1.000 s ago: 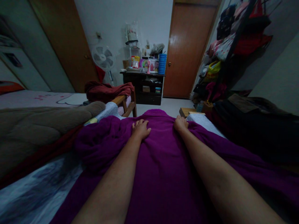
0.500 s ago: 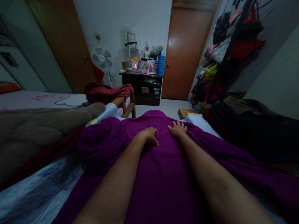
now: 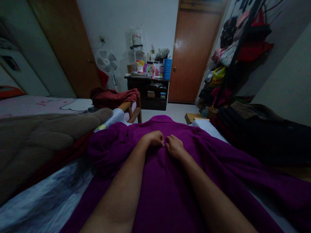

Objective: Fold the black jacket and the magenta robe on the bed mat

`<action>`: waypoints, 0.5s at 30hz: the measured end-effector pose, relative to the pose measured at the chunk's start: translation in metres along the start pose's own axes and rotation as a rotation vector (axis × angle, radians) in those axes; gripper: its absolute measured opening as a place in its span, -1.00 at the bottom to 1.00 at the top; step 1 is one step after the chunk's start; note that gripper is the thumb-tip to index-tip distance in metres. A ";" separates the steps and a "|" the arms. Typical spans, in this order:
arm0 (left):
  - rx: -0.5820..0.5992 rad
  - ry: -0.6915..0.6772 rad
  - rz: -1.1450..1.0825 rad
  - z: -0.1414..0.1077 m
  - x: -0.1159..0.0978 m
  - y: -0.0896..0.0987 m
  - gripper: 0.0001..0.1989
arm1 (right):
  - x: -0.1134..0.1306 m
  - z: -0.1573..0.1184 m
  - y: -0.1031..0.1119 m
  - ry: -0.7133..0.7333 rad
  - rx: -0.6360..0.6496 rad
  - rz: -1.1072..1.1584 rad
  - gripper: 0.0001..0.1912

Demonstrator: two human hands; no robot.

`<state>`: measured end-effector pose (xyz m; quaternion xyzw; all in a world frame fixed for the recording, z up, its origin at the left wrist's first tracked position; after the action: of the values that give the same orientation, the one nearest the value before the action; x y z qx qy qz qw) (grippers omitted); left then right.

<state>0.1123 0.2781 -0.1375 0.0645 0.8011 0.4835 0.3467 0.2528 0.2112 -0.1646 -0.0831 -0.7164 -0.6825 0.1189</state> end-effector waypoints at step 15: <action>-0.448 0.417 0.195 0.004 0.021 0.029 -0.64 | 0.002 -0.012 -0.018 -0.036 -0.090 -0.039 -0.36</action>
<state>0.0921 0.3052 -0.1248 -0.0375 0.7187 0.6815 0.1327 0.2460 0.1981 -0.1811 -0.0864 -0.6885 -0.7146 0.0887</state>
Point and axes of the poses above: each hand's wrist, its own z-axis towards the middle knuckle, its own y-axis out of the back of the hand, x = y × z, the point moved 1 cm from there along z, towards the middle knuckle
